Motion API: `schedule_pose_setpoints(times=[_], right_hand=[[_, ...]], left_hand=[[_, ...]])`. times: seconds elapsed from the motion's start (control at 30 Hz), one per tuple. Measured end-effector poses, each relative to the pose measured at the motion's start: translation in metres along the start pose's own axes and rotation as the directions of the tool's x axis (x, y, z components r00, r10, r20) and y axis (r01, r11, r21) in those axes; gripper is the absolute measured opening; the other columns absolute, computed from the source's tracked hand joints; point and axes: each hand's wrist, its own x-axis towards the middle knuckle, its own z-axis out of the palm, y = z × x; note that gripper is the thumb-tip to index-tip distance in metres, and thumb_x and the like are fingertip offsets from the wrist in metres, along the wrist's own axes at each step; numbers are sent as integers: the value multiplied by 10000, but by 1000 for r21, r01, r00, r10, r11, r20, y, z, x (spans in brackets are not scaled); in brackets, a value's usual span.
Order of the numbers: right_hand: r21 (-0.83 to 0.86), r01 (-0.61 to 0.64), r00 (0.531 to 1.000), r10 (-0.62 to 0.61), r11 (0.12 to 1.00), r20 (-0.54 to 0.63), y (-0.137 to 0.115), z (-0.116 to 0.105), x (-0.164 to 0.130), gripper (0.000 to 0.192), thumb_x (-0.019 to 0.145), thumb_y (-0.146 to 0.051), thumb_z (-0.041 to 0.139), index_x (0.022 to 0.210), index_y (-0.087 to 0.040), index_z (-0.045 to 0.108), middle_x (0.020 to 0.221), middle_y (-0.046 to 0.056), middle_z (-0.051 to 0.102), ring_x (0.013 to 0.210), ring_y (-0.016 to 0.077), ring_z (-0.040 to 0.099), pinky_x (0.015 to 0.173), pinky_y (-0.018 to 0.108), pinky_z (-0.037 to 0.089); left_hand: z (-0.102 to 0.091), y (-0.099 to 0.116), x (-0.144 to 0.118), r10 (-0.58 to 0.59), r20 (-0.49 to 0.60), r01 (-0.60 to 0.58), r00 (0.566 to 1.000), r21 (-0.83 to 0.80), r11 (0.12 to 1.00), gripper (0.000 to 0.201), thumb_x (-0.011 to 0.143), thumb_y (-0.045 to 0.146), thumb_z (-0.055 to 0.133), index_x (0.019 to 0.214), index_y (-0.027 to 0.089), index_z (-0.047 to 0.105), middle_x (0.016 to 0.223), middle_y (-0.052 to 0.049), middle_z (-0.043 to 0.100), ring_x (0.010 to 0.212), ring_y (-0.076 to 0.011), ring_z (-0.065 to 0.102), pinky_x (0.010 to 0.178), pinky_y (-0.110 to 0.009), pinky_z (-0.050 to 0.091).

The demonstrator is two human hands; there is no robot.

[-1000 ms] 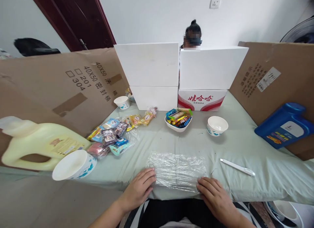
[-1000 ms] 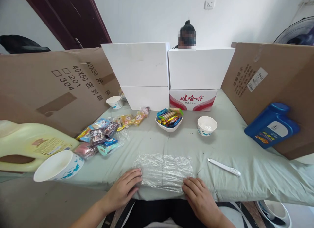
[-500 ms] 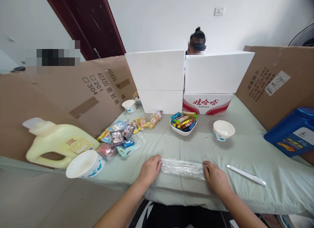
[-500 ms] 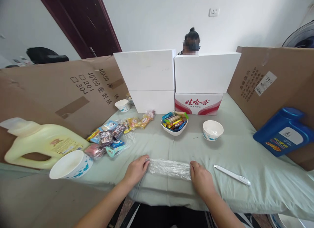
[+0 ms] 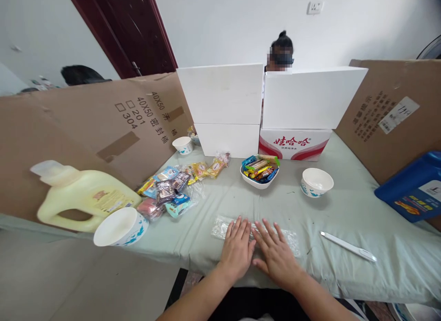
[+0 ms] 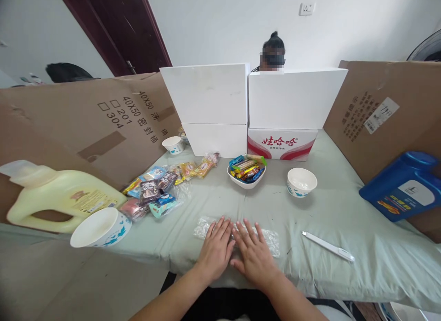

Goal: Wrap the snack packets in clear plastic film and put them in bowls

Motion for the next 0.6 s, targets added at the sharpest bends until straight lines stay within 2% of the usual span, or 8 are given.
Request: schedule_pose_setpoints(times=[0.03, 0.1, 0.17, 0.27, 0.37, 0.43, 0.5, 0.6], right_hand=[[11, 15, 999, -15, 1000, 37, -4, 7, 0, 739, 863, -581, 505, 1452, -161, 355, 1486, 117, 398, 1389, 308, 280, 1126, 484, 162], [10, -40, 996, 39, 999, 81, -6, 18, -9, 837, 829, -659, 497, 1463, -138, 334, 1494, 140, 378, 1392, 321, 275, 1120, 487, 166], [-13, -119, 989, 120, 993, 88, -4, 21, -25, 854, 819, -652, 516, 1473, -142, 313, 1503, 143, 360, 1397, 323, 266, 1116, 490, 173], [-57, -187, 982, 189, 981, 31, 3, 13, -57, 783, 845, -540, 541, 1477, -148, 294, 1505, 132, 361, 1389, 314, 290, 1101, 486, 203], [-78, -181, 983, 179, 980, -28, 10, -1, -87, 561, 891, -338, 514, 1418, -189, 395, 1418, 94, 495, 1279, 267, 449, 1040, 434, 281], [-56, -164, 985, 161, 985, -54, 15, -11, -104, 423, 884, -182, 467, 1300, -240, 520, 1261, 48, 627, 1111, 216, 568, 977, 391, 328], [-16, -160, 983, 157, 987, -99, 20, -22, -117, 387, 847, -97, 430, 1144, -268, 610, 1089, 20, 692, 967, 186, 613, 934, 369, 353], [19, -108, 972, 110, 994, -206, 28, -43, -132, 313, 827, -108, 442, 996, -266, 653, 996, 19, 702, 964, 192, 618, 950, 365, 360]], left_hand=[[6, 3, -3, -13, 36, 12, 999, 18, 1000, 494, 946, 390, 455, 1357, 117, 484, 1414, -152, 482, 1336, -329, 384, 1088, -528, 301], [14, -2, -8, -68, 100, 62, 993, 62, 996, 659, 923, 514, 459, 1436, 108, 383, 1507, -169, 346, 1395, -359, 283, 1102, -570, 252], [15, -16, -12, -123, 147, 110, 981, 91, 990, 695, 921, 551, 437, 1470, 138, 331, 1542, -151, 275, 1420, -356, 227, 1115, -578, 220], [11, -35, -15, -172, 178, 154, 969, 112, 982, 653, 937, 512, 419, 1485, 175, 307, 1559, -130, 232, 1435, -351, 187, 1123, -578, 197], [6, -33, -11, -163, 201, 147, 966, 91, 985, 607, 953, 472, 409, 1482, 187, 318, 1561, -128, 227, 1436, -349, 185, 1123, -587, 188], [6, -21, -3, -95, 234, 87, 968, 46, 995, 584, 959, 465, 411, 1478, 212, 326, 1562, -118, 230, 1438, -340, 182, 1129, -591, 171], [8, -6, 7, 29, 275, -22, 961, -28, 999, 572, 965, 477, 406, 1479, 244, 318, 1566, -103, 227, 1443, -325, 170, 1139, -583, 157], [14, 13, 27, 258, 326, -214, 910, -164, 963, 571, 972, 516, 374, 1488, 291, 280, 1578, -71, 197, 1454, -303, 133, 1151, -571, 129]])
